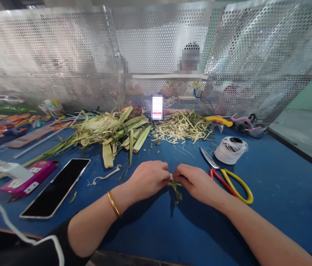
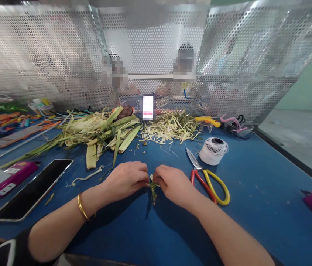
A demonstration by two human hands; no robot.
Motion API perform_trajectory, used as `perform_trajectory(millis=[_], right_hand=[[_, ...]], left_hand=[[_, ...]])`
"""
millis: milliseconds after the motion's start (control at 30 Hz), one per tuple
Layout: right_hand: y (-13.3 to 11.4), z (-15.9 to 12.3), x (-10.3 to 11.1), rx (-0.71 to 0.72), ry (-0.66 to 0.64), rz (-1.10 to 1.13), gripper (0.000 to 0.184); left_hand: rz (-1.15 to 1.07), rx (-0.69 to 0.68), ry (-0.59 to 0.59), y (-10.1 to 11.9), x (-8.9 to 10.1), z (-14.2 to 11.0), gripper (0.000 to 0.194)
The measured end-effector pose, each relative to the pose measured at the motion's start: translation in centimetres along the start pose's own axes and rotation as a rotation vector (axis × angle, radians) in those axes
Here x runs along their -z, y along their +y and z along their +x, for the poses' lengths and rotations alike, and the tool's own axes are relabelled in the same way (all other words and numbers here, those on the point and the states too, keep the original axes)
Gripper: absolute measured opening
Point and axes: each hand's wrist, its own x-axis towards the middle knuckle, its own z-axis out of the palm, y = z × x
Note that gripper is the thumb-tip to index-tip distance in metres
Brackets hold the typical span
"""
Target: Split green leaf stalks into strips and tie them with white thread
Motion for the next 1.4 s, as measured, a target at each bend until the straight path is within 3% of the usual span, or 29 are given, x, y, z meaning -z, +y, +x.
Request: perform_trajectory(millis=[233,333,500,667,867,1167,1400], right_hand=[[0.1,-0.1,0.0,0.106,-0.010,-0.033,0.017],[0.2,-0.1,-0.1,0.130,-0.008,-0.033,0.018],[0.4,0.0,-0.2,0.120,-0.009,-0.033,0.018],[0.5,0.0,-0.3,0.090,-0.015,-0.018,0.017],[0.6,0.0,-0.3,0.055,-0.017,0.104,0.017],[0.8,0.2,-0.5,0.000,0.018,0.129,0.017],[1.0,0.1,-0.5,-0.020,0.005,0.101,0.019]], left_hand=[[-0.017,0.039,0.006,0.1,-0.1,0.0,0.017],[-0.142,0.072,-0.007,0.0,0.0,0.0,0.015],[-0.549,0.304,0.025,-0.5,0.4,0.2,0.011],[-1.058,0.508,-0.024,-0.7,0.3,0.4,0.016],[-1.512,0.620,-0.013,-0.1,-0.1,0.8,0.015],[-1.650,0.710,0.015,0.2,-0.7,1.3,0.012],[-1.633,0.690,-0.109,0.6,-0.4,1.2,0.013]])
